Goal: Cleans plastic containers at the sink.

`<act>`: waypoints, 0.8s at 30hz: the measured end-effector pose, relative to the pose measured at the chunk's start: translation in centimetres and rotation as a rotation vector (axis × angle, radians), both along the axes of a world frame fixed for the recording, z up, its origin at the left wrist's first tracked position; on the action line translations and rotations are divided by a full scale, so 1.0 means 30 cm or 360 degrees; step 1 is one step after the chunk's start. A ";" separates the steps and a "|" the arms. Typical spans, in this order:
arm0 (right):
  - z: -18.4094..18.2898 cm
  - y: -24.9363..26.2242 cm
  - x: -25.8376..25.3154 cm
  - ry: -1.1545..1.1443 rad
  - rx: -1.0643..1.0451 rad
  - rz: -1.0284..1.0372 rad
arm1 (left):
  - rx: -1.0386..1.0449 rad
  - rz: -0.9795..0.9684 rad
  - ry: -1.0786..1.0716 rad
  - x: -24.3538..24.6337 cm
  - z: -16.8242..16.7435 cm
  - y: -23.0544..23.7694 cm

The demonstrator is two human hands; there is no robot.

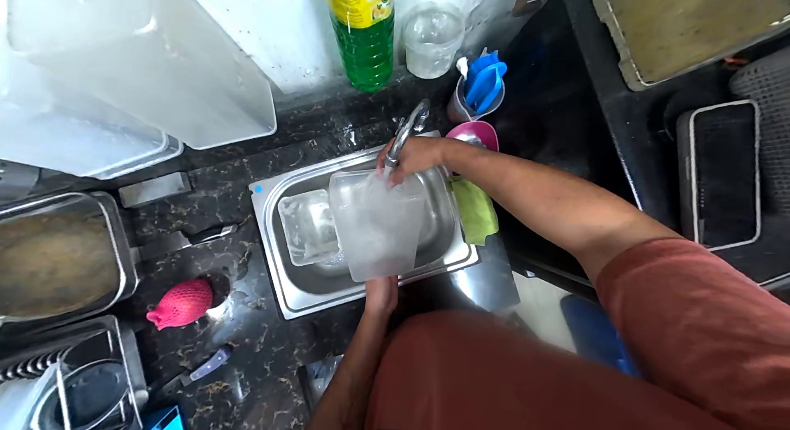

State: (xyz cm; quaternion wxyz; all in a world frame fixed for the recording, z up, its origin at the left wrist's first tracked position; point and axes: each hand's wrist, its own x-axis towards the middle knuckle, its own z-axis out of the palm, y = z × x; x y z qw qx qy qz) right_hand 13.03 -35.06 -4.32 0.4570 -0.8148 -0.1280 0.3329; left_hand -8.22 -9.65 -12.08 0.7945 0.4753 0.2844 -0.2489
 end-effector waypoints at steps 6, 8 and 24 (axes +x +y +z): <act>0.001 0.000 0.002 0.0183 -0.0216 0.0084 | -0.0038 -0.0331 -0.0052 0.003 0.002 0.066; 0.040 0.008 0.000 0.0263 -0.0295 0.0078 | -0.0212 -0.0436 -0.0064 0.004 0.009 0.094; 0.040 0.006 -0.006 0.0675 -0.0220 -0.0125 | -0.0847 -0.0020 0.0176 0.049 -0.043 0.153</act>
